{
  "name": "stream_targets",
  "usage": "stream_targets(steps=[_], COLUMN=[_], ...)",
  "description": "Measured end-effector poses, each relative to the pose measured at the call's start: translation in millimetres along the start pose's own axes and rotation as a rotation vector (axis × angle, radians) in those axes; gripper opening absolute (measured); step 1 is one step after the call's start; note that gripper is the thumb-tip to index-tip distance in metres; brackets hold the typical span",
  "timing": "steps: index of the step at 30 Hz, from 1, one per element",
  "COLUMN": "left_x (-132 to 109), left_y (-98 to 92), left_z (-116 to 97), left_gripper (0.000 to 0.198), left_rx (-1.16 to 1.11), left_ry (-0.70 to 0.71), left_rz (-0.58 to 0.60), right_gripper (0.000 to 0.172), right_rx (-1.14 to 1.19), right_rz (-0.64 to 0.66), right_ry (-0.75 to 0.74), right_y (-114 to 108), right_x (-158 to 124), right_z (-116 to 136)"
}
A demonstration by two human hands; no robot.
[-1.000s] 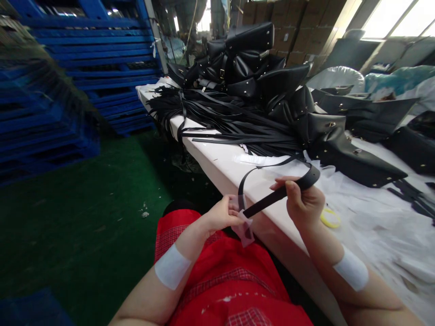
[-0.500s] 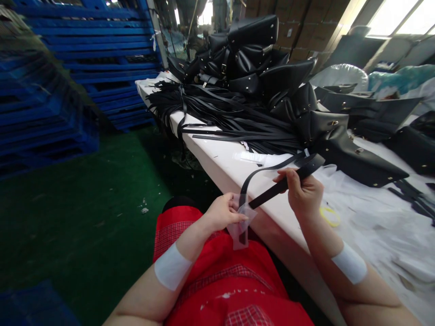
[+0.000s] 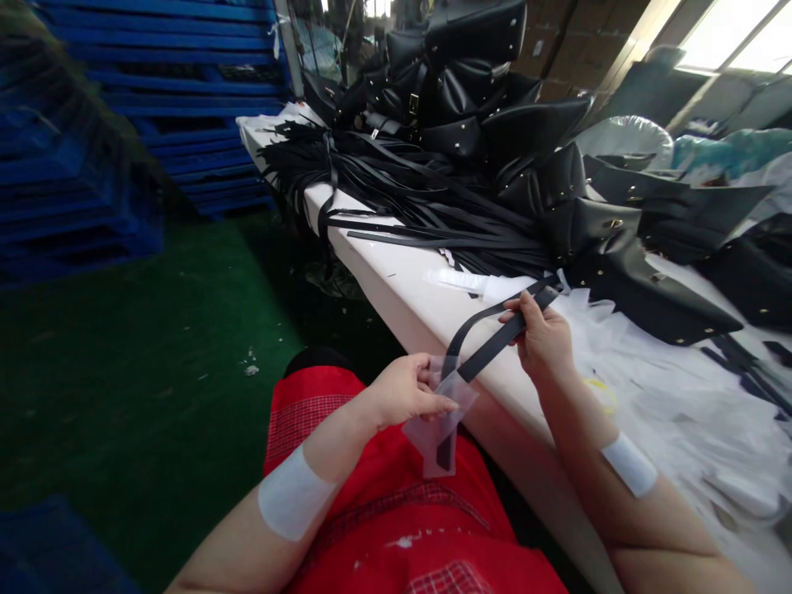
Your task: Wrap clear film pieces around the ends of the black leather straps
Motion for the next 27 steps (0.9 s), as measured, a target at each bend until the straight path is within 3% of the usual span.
stream_targets(steps=[11, 16, 23, 27], left_x=[6, 7, 14, 16], left_y=[-7.0, -6.9, -17.8, -26.7], left_z=[4, 2, 12, 9], left_gripper=[0.061, 0.055, 0.039, 0.033], left_rx=[-0.007, -0.013, 0.03, 0.143], left_ry=[0.018, 0.031, 0.028, 0.126], left_rz=[-0.015, -0.036, -0.105, -0.131], right_gripper=[0.043, 0.044, 0.051, 0.051], right_rx=[-0.087, -0.191, -0.292, -0.282], right_rz=[0.001, 0.066, 0.303, 0.274], right_ry=[-0.072, -0.11, -0.106, -0.059], right_y=[2, 11, 50, 52], right_x=[-5, -17, -53, -57], right_z=[4, 7, -21, -30])
Point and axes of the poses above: each hand's wrist, its own x-axis towards the middle knuckle, its own y-axis out of the palm, z = x × y, the point moved 8 cm from there along x, towards the middle knuckle, and after that the axes turned 1 degree about -y, right-handed, at the moved point
